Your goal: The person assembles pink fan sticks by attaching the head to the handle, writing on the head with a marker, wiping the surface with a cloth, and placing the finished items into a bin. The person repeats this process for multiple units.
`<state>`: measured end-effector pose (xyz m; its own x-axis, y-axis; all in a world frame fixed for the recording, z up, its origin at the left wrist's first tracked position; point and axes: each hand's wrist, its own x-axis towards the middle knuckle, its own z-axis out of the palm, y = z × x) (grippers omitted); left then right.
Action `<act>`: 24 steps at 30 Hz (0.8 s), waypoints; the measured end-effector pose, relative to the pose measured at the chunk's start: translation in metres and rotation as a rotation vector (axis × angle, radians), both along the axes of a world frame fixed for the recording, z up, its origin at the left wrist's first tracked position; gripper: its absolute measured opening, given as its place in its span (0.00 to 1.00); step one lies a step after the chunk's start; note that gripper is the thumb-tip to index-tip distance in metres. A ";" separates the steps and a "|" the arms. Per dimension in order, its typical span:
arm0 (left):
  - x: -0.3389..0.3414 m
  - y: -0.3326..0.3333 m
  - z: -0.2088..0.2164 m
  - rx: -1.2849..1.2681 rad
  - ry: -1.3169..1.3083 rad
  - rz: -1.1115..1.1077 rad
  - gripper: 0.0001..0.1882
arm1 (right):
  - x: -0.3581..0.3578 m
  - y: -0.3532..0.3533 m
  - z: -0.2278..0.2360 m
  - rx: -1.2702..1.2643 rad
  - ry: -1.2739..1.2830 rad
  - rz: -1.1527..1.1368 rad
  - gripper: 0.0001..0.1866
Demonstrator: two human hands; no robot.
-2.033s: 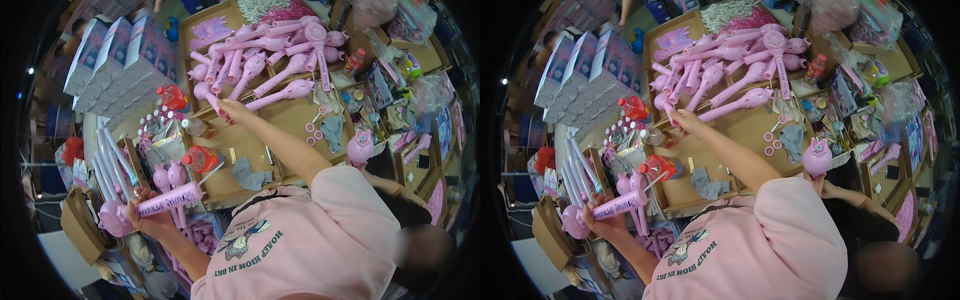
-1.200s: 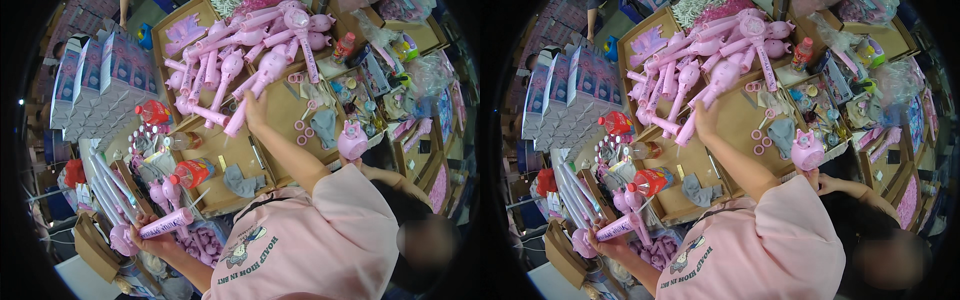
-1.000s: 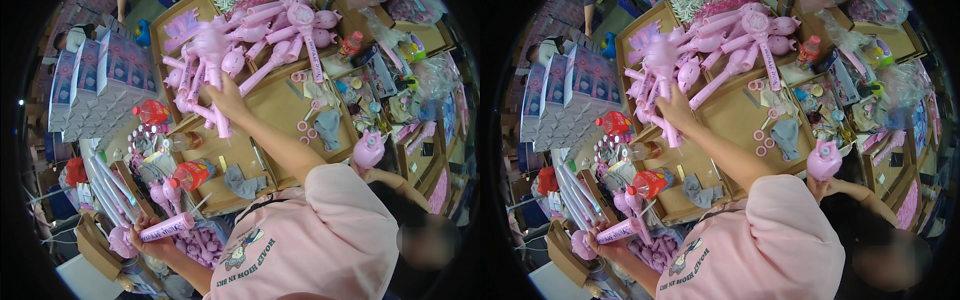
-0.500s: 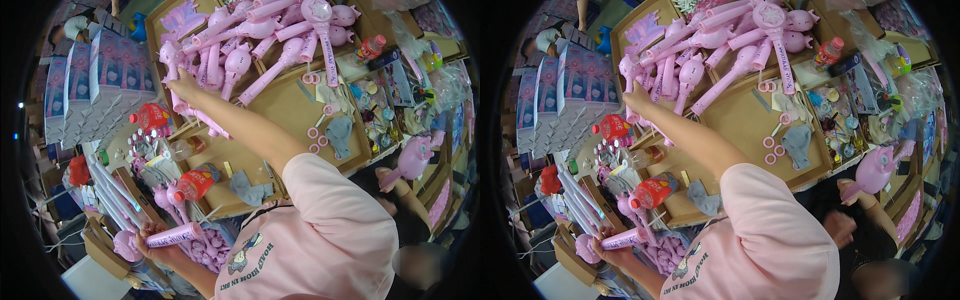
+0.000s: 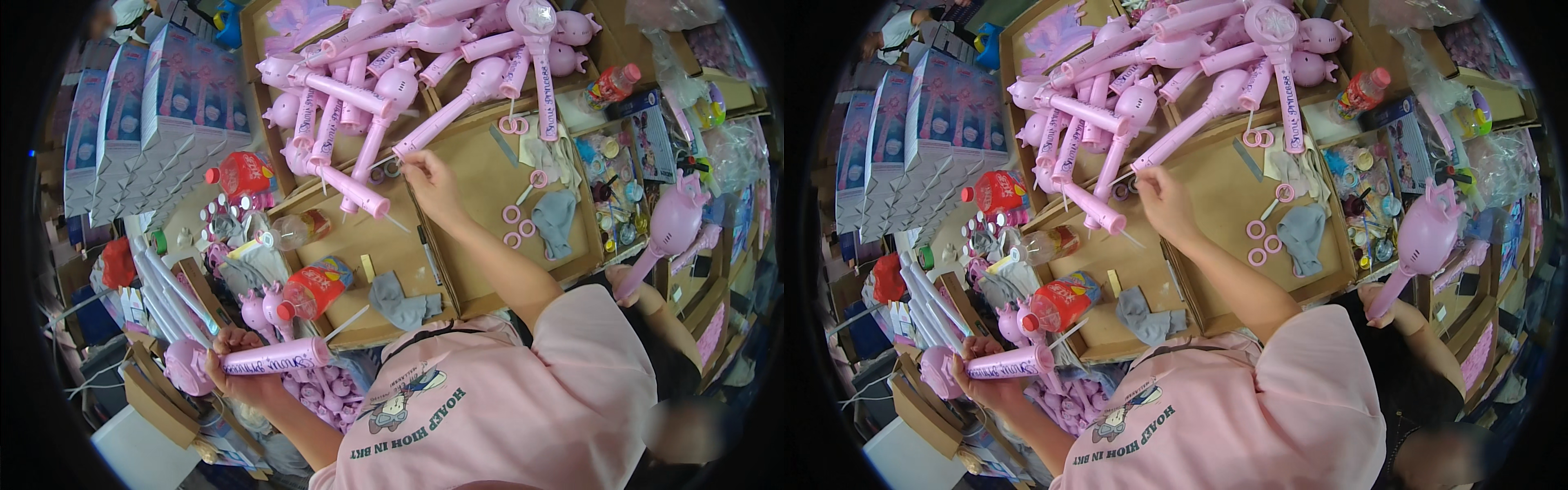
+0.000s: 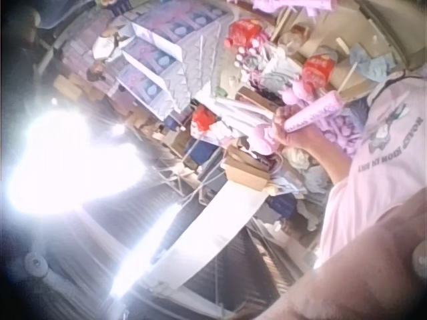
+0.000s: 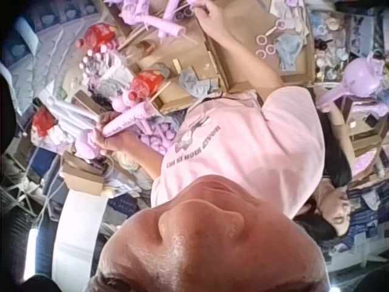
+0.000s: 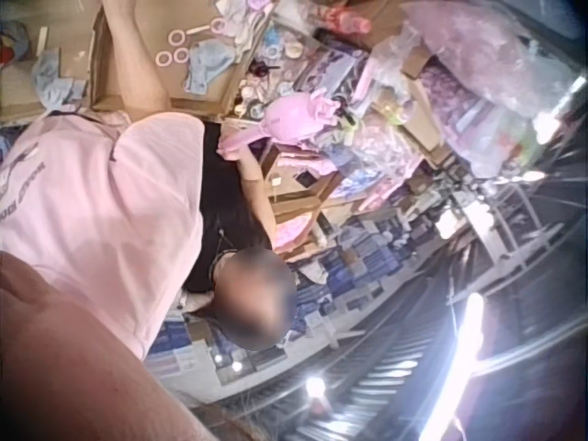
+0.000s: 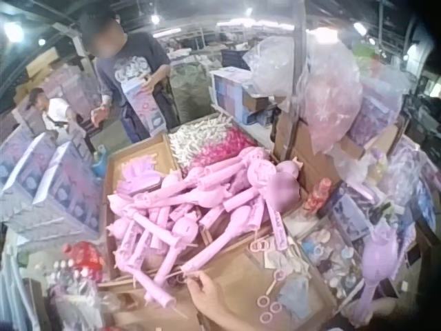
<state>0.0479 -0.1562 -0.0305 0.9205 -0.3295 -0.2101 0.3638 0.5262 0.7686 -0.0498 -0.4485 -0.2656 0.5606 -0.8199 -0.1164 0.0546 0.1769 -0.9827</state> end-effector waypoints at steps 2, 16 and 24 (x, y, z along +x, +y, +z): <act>0.000 0.001 0.000 -0.009 -0.014 -0.009 0.11 | -0.016 0.004 -0.009 0.061 0.115 0.019 0.10; -0.034 0.106 0.021 -0.094 -0.140 0.107 0.10 | -0.074 0.067 0.022 -0.109 0.129 0.232 0.10; -0.057 0.173 0.012 -0.198 -0.121 0.377 0.11 | -0.069 0.170 0.065 -0.033 0.329 0.496 0.12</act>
<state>-0.0087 0.0172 -0.0190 0.9981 0.0106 -0.0601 0.0321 0.7466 0.6645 -0.1187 -0.2784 -0.2010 0.8165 -0.4750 -0.3281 -0.3353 0.0724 -0.9393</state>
